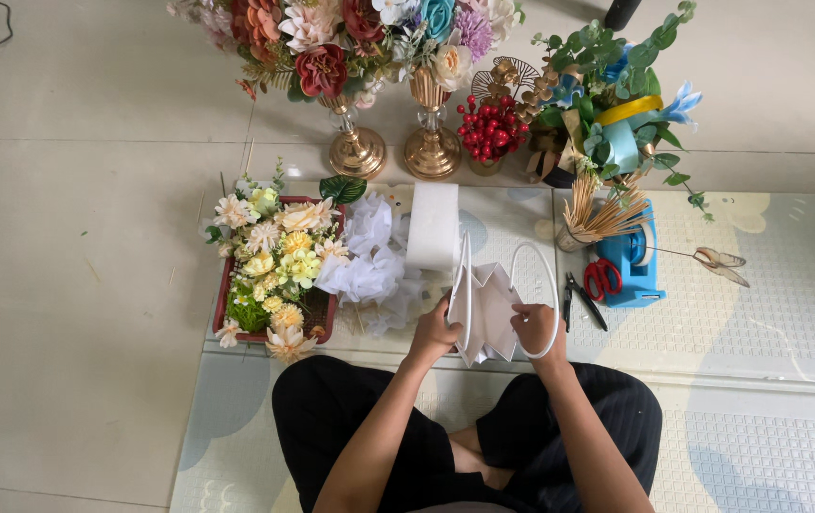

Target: The person prepares a small white gift bag by placing a white sheet inside and then attaches white decorative tissue paper to the bag's handle by hand.

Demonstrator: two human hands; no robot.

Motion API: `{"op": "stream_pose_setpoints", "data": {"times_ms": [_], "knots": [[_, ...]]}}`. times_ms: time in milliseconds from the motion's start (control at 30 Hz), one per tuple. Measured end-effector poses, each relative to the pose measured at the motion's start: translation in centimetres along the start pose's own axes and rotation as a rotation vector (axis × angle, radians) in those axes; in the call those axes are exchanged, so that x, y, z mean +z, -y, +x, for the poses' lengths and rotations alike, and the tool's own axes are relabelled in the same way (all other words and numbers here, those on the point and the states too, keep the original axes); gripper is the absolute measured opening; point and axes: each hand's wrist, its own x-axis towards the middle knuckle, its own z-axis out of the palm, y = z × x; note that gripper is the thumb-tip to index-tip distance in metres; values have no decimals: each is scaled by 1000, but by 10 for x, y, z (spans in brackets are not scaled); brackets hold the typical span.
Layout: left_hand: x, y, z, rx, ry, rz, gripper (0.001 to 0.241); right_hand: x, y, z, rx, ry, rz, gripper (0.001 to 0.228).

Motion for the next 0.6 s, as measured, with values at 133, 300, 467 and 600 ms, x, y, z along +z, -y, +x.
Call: {"op": "stream_pose_setpoints", "data": {"times_ms": [133,300,467,600], "knots": [[-5,-14,-19,-60,-1,-165,62,-12,6,0,-37,1,-118,22],[8,-12,-24,-139,19,-276,68,-25,29,1,-32,76,-182,23],[21,-7,-18,-150,-40,-303,73,-21,13,-9,-93,124,172,24],[25,-14,-20,-131,-39,-329,77,-42,31,-48,-22,99,791,25]]}}
